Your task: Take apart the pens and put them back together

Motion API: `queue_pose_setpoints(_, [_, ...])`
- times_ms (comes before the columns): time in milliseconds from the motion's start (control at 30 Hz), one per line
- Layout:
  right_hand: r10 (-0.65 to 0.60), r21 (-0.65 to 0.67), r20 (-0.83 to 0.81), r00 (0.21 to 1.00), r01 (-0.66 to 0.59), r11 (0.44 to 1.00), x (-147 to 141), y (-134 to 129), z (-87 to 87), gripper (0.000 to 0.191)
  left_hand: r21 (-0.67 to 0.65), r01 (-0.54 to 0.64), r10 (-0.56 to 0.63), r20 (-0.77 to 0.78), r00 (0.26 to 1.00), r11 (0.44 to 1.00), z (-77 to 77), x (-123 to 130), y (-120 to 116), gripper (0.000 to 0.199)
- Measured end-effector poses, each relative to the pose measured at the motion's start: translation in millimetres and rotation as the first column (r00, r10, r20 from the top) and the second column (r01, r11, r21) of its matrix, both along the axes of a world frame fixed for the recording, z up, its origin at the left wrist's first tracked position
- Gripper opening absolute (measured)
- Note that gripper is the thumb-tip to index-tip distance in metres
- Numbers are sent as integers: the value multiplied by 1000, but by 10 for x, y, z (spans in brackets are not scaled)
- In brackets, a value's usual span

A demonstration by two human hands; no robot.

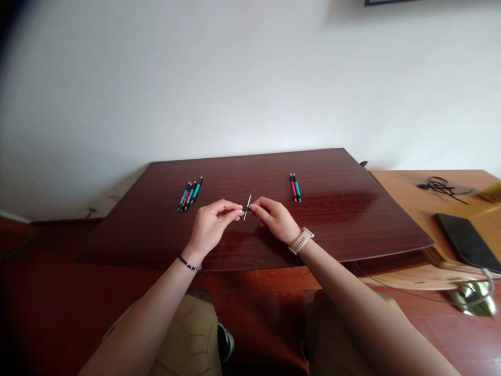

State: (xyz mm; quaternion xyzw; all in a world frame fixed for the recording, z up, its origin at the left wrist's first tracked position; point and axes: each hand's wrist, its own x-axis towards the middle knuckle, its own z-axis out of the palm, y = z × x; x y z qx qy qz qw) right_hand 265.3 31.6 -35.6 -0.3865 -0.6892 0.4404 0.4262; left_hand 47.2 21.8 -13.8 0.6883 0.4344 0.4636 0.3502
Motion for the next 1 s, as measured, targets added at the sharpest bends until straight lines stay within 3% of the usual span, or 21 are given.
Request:
queue_pose_setpoints(67, [32,0,-69,997,-32,999,-13,-1,-7,31,-11,1,0,7,1000,1000,-4,-7,12,12])
queue_pose_setpoints(233, [71,-53,-195,978,-82,995,-53,-38,18,41,7,-4,4,8,1000,1000,-14,-37,41,14])
queue_pose_setpoints(333, [93,-32,-65,994,-95,995,-42,-58,58,32,14,18,-18,-26,1000,1000,0,-41,36,13])
queue_pose_setpoints(400, [102,-43,32,994,-100,994,-26,-64,72,44,-10,55,-56,-32,998,998,11,-37,21,14])
queue_pose_setpoints(567, [138,-118,50,989,-131,984,-20,-110,28,38,-135,77,-86,-60,994,988,-9,-53,-45,23])
queue_pose_setpoints(667, [161,-94,70,984,-154,984,-26,-173,-13,28,-120,38,-63,-217,974,992,-57,-79,-110,34])
queue_pose_setpoints(800, [159,-25,209,965,-157,987,-16,-259,-25,16,-29,-70,49,-453,890,997,-105,-82,-195,42])
queue_pose_setpoints(900, [146,24,255,956,-157,987,0,-294,-12,12,-24,-132,103,-497,862,991,-103,-86,-210,46])
queue_pose_setpoints(1000, [100,22,243,965,-108,994,35,-288,-15,16,-25,-167,137,-457,879,986,-89,-122,-182,47])
